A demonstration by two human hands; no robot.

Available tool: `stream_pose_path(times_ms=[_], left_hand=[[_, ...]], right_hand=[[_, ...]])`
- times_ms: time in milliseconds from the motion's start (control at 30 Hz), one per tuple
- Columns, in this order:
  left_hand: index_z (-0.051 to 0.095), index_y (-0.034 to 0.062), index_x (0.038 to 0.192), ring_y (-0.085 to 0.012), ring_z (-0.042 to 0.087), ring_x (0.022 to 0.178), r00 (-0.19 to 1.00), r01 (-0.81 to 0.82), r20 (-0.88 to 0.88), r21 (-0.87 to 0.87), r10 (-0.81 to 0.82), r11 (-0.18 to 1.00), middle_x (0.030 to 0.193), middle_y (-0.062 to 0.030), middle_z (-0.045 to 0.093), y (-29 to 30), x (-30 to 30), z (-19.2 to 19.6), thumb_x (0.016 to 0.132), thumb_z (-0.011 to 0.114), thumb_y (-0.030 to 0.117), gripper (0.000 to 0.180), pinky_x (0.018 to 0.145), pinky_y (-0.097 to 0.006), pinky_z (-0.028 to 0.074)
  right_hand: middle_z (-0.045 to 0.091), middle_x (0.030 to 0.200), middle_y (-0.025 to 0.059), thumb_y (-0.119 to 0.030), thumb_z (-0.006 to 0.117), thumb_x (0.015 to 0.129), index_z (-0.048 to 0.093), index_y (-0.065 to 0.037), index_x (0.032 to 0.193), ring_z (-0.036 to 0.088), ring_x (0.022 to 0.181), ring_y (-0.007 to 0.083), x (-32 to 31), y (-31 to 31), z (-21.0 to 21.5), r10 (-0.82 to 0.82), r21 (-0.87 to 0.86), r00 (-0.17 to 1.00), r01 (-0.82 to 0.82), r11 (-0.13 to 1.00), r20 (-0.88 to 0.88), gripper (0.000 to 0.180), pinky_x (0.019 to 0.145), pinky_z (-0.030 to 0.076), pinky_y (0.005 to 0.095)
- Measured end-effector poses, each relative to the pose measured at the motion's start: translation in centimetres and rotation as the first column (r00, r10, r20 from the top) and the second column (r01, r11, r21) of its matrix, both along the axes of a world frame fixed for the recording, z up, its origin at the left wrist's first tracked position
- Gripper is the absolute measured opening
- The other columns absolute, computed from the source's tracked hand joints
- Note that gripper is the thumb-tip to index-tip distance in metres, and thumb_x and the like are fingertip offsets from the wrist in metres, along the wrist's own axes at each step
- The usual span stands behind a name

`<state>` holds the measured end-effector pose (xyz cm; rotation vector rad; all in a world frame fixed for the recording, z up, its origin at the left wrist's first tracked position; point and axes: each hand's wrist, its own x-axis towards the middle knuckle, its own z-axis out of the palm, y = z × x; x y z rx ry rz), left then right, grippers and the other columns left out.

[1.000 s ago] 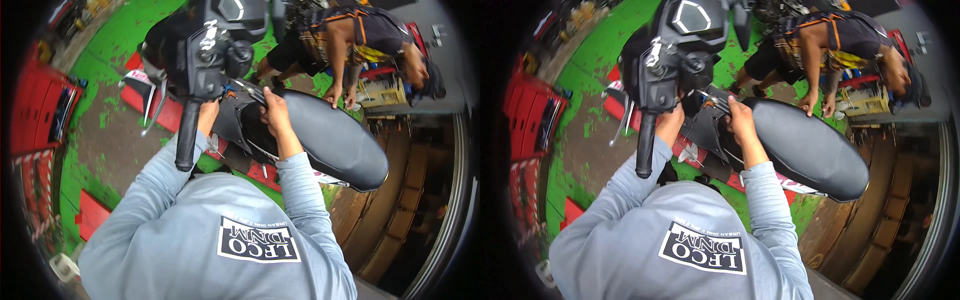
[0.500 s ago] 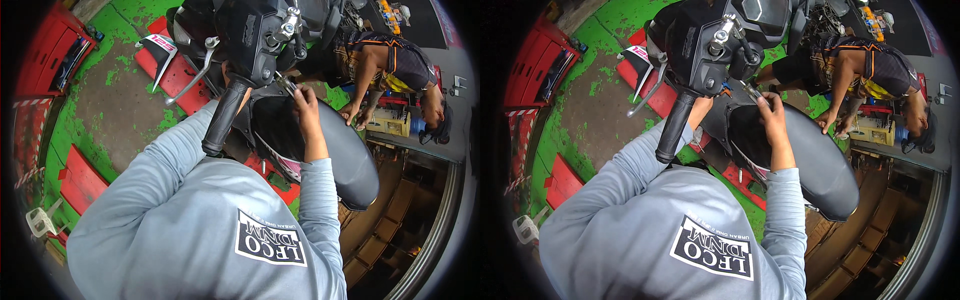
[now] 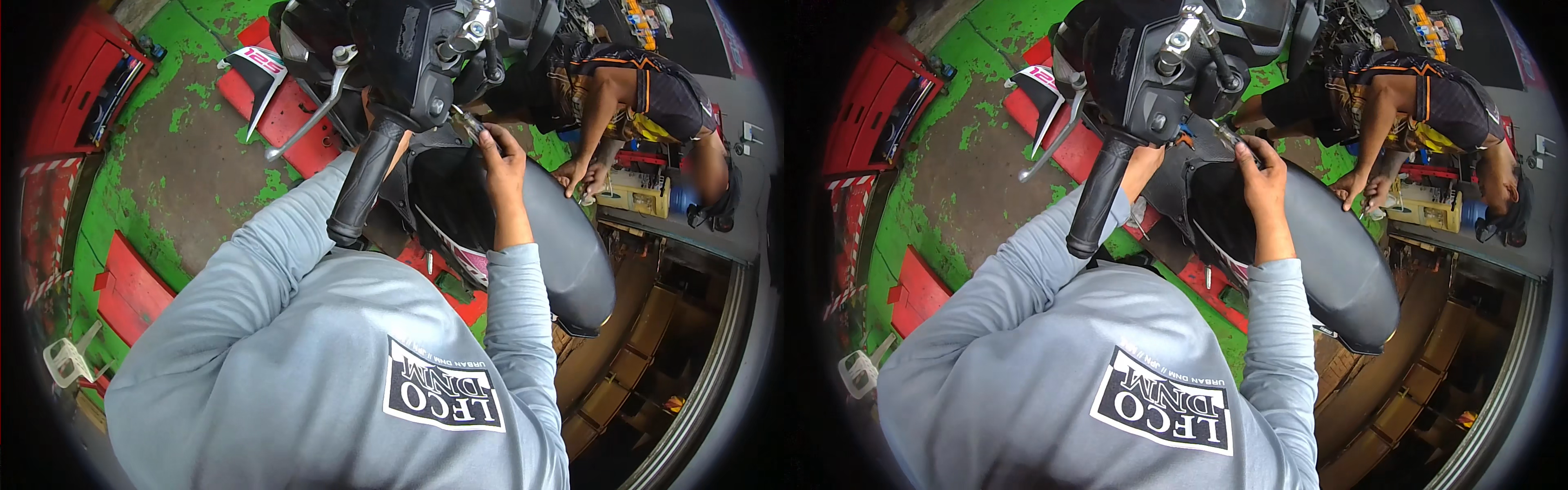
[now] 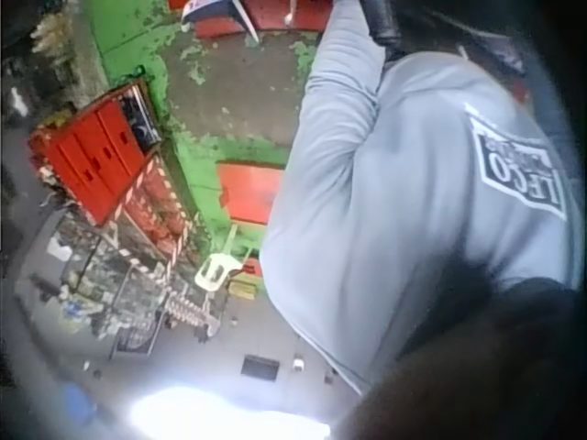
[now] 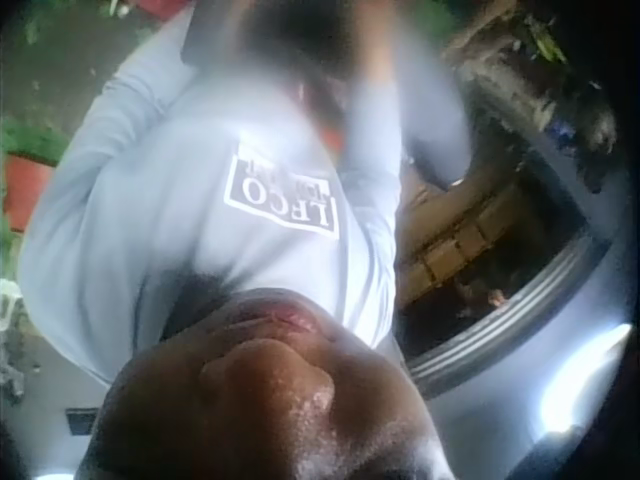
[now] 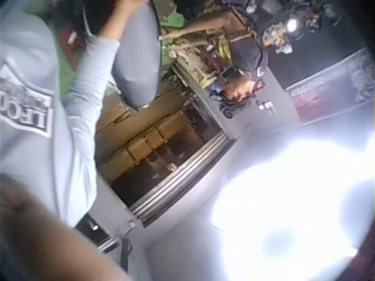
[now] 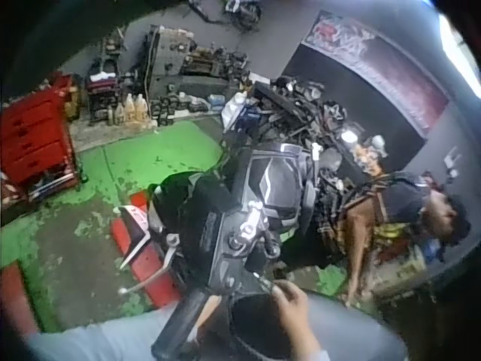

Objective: The person assembles the body panels of a scooter, starting by securing the seat with a screwdriver and then attaching the front fairing. They use a screwdriver to tighten screws on the seat and later use a wrench to secure the front panel near the wheel.

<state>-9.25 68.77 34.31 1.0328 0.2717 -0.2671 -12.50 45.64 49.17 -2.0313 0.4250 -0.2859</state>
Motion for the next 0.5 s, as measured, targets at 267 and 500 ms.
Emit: stream_pose_path(times_ms=[267, 500], left_hand=[[0.065, 0.0036, 0.110, -0.0111, 0.053, 0.072, 1.000, 0.005, 0.006, 0.001, -0.005, 1.000, 0.085, -0.0024, 0.061, -0.2, -0.1, 0.3, 0.104, 0.052, 0.033, 0.032, 0.062, -0.025, 0.041], [0.066, 0.0021, 0.111, -0.0112, 0.053, 0.072, 0.998, 0.048, 0.042, -0.070, -0.045, 0.996, 0.085, -0.0030, 0.061, -2.9, 2.4, 4.2, 0.105, 0.051, 0.036, 0.037, 0.062, -0.025, 0.042]], right_hand=[[0.047, 0.062, -0.0032, -0.046, 0.061, 0.100, 0.060, -0.012, 0.084, 0.035, 0.048, 0.0049, 0.8, -0.9, 3.7, 0.121, 0.443, 0.918, 0.065, 0.894, -0.378, 0.038, 0.043, 0.022, 0.0230], [0.047, 0.062, -0.0042, -0.048, 0.060, 0.100, 0.062, -0.012, 0.087, 0.035, 0.048, 0.0051, 1.2, -0.8, 3.3, 0.059, 0.325, 0.909, 0.086, 0.942, -0.413, 0.038, 0.043, 0.023, 0.0234]])
